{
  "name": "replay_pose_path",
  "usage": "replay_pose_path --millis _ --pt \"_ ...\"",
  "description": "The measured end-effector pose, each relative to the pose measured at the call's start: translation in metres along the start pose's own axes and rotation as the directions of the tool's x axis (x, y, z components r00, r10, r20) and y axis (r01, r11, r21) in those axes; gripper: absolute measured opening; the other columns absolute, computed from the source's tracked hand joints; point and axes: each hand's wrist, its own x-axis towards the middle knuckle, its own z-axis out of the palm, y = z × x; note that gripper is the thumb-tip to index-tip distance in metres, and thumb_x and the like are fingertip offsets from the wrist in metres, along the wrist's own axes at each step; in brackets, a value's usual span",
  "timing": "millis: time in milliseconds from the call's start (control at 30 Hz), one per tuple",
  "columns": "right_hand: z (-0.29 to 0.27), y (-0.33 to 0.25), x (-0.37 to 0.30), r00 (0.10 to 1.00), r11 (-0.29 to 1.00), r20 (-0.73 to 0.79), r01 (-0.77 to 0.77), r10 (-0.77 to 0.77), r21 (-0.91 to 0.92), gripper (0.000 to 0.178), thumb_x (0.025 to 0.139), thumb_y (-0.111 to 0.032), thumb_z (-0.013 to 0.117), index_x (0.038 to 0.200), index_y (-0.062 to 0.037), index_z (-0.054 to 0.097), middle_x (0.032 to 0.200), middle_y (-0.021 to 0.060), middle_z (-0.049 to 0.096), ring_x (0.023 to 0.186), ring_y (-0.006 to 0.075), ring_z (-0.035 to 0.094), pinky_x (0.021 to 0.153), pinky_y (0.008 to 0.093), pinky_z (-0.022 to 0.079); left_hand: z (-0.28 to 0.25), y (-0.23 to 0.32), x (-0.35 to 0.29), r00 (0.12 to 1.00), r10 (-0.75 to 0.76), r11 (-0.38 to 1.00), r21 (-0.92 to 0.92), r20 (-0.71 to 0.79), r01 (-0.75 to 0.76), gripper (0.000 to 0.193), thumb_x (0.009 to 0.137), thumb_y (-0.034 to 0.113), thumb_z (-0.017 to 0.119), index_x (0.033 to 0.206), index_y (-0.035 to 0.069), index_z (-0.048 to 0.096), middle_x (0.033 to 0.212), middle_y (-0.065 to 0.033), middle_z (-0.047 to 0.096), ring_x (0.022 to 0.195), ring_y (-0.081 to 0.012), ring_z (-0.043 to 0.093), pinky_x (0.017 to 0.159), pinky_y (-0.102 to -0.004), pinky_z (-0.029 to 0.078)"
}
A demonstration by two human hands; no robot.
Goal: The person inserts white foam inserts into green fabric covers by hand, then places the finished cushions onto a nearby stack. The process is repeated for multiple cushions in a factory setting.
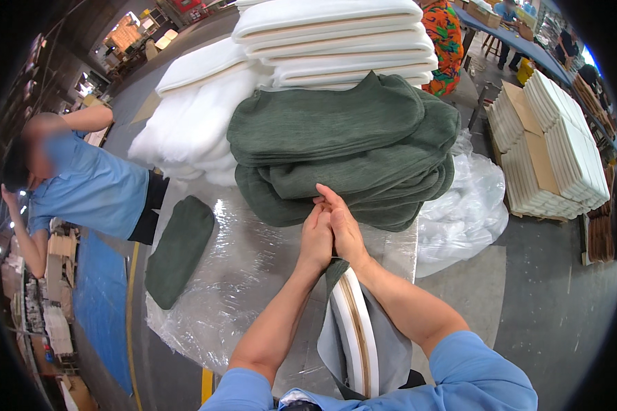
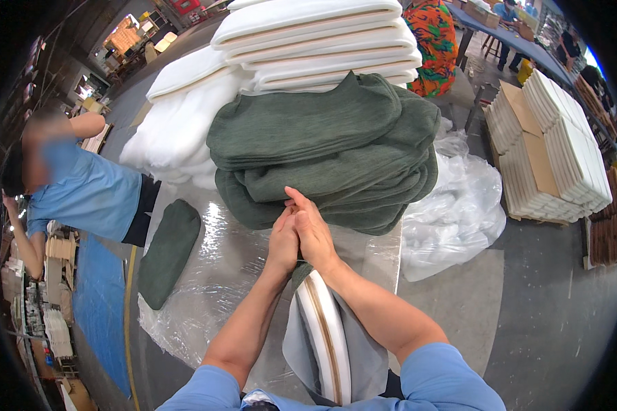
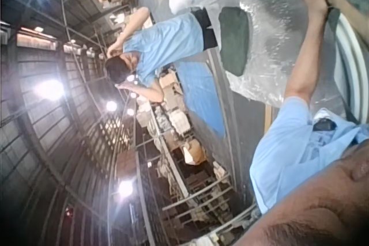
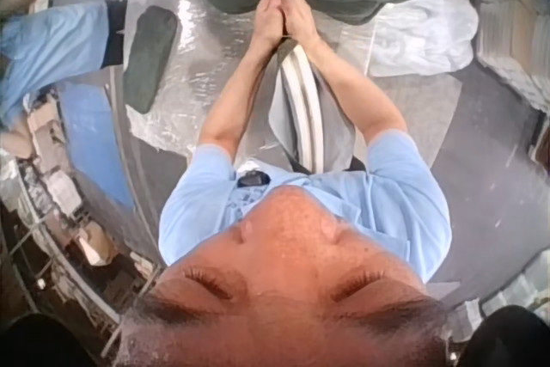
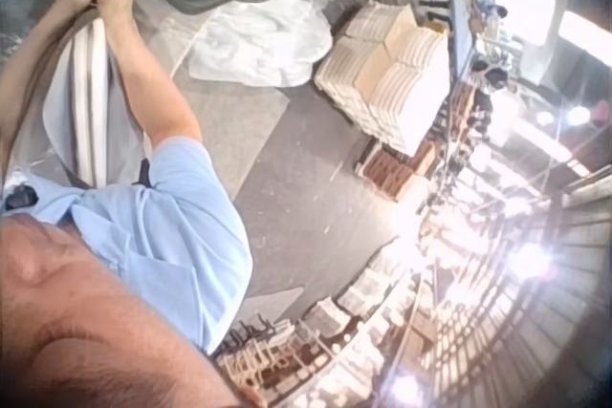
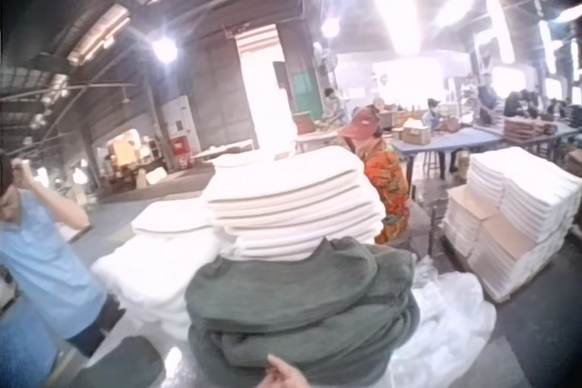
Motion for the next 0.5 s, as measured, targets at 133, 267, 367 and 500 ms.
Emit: replay_pose_path --millis 133,267,367,500 --pt "-0.006 0.000 -0.003 0.997 0.991 -0.016 0.076 -0.078 -0.106 0.066 0.114 -0.054 0.034 0.155 -0.0048 0.050 0.142 0.0177 0.056 0.129 0.0316 0.056 0.113 0.0418 0.041 0.002 0.001 0.001 0.998 0.067 0.996 0.053 0.006 -0.067 0.032 0.105 0.022 0.043 0.115 0.001 0.065 0.102 -0.0071 0.066 0.094 -0.0147 0.060 0.086 -0.0292 0.048" --pt "-0.033 -0.023 -0.019 0.983 0.966 0.063 0.181 -0.172 -0.183 0.050 0.112 -0.035 0.050 0.150 -0.0035 0.055 0.147 0.0142 0.054 0.129 0.0232 0.056 0.109 0.0371 0.044 -0.022 -0.012 0.007 0.993 -0.003 1.000 0.029 0.122 0.000 0.035 0.108 0.027 0.038 0.109 0.002 0.064 0.083 -0.0054 0.064 0.077 -0.0137 0.060 0.077 -0.0281 0.046" --pt "-0.064 -0.062 -0.042 0.971 0.994 0.232 -0.078 0.059 0.076 0.050 0.097 -0.012 0.065 0.146 -0.0059 0.061 0.147 0.0104 0.057 0.127 0.0211 0.056 0.105 0.0367 0.047 -0.013 -0.009 0.006 0.999 -0.008 0.999 -0.044 0.042 0.010 0.036 0.109 0.032 0.038 0.104 0.004 0.061 0.066 -0.0046 0.055 0.063 -0.0125 0.053 0.061 -0.0288 0.042" --pt "-0.056 -0.090 -0.039 0.898 0.927 0.439 0.137 0.033 -0.350 0.059 0.072 0.003 0.075 0.130 -0.0082 0.072 0.133 0.0068 0.068 0.120 0.0269 0.059 0.102 0.0395 0.049 -0.026 -0.014 0.002 0.985 -0.101 0.983 -0.137 0.138 0.120 0.036 0.109 0.036 0.042 0.115 0.005 0.059 0.078 -0.0061 0.063 0.072 -0.0131 0.060 0.070 -0.0265 0.047"
